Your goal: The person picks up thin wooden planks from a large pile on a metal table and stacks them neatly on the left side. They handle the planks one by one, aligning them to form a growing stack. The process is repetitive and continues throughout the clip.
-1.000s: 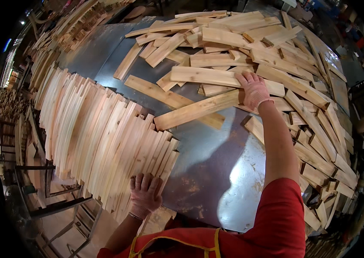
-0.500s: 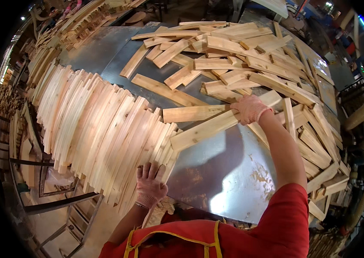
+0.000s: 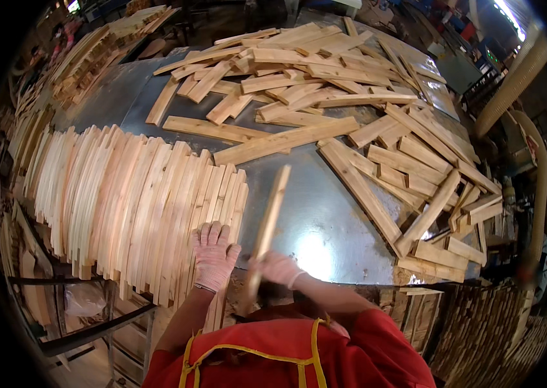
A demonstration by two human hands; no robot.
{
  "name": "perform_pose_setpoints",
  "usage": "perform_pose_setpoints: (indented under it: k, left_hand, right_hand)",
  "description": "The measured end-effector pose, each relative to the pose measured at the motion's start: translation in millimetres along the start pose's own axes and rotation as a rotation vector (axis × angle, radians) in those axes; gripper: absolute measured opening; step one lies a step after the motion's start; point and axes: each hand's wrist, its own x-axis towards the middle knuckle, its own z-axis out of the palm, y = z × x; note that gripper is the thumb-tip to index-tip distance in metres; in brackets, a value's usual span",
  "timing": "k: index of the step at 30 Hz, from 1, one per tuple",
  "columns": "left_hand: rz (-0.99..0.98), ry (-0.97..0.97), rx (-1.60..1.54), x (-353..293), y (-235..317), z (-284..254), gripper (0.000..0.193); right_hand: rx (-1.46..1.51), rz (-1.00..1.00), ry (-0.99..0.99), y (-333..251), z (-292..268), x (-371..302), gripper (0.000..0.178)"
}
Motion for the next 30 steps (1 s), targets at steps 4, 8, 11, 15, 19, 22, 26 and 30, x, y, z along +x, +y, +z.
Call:
perform_pose_setpoints:
  k: [4, 8, 11, 15, 19, 22, 26, 30]
  left_hand:
    - [0.094, -0.043, -0.023, 5.0, 16.1, -15.6, 0.073]
    - [0.109, 0.028, 0.028, 4.4, 11.8, -10.7, 0.073]
    - [0.136, 0.086, -0.031, 11.6, 18.3, -11.4, 0.071]
    - [0.083, 0.112, -0.028, 13.0, 18.6, -2.4, 0.071]
    - [0.045, 0.088, -0.011, 11.9, 12.8, 8.6, 0.076]
    - [0.099, 0.145, 0.016, 11.1, 8.3, 14.4, 0.079]
    - [0.102, 0.152, -0.037, 17.8, 8.3, 5.1, 0.081]
    - [0.096, 0.147, -0.037, 17.3, 8.9, 0.3, 0.080]
  right_hand:
    - [-0.152, -0.310, -0.209, -29.3, -31.5, -5.8, 0.055]
    - [0.013, -0.049, 0.614, 84.4, -151.4, -37.1, 0.042]
    - [-0.386, 0.329, 1.174, 233.4, -173.9, -60.1, 0.068]
    - [-0.030, 0.279, 0.887, 231.8, -174.9, -55.9, 0.081]
    - [-0.040, -0.096, 0.844, 119.3, -214.8, -13.3, 0.072]
    - [-0.252, -0.341, 0.925, 61.1, -271.2, 70.4, 0.074]
    - [-0.780, -0.303, 0.788, 29.9, -320.4, 151.5, 0.085]
    - [-0.885, -0.207, 0.547, 14.6, -343.6, 135.3, 0.090]
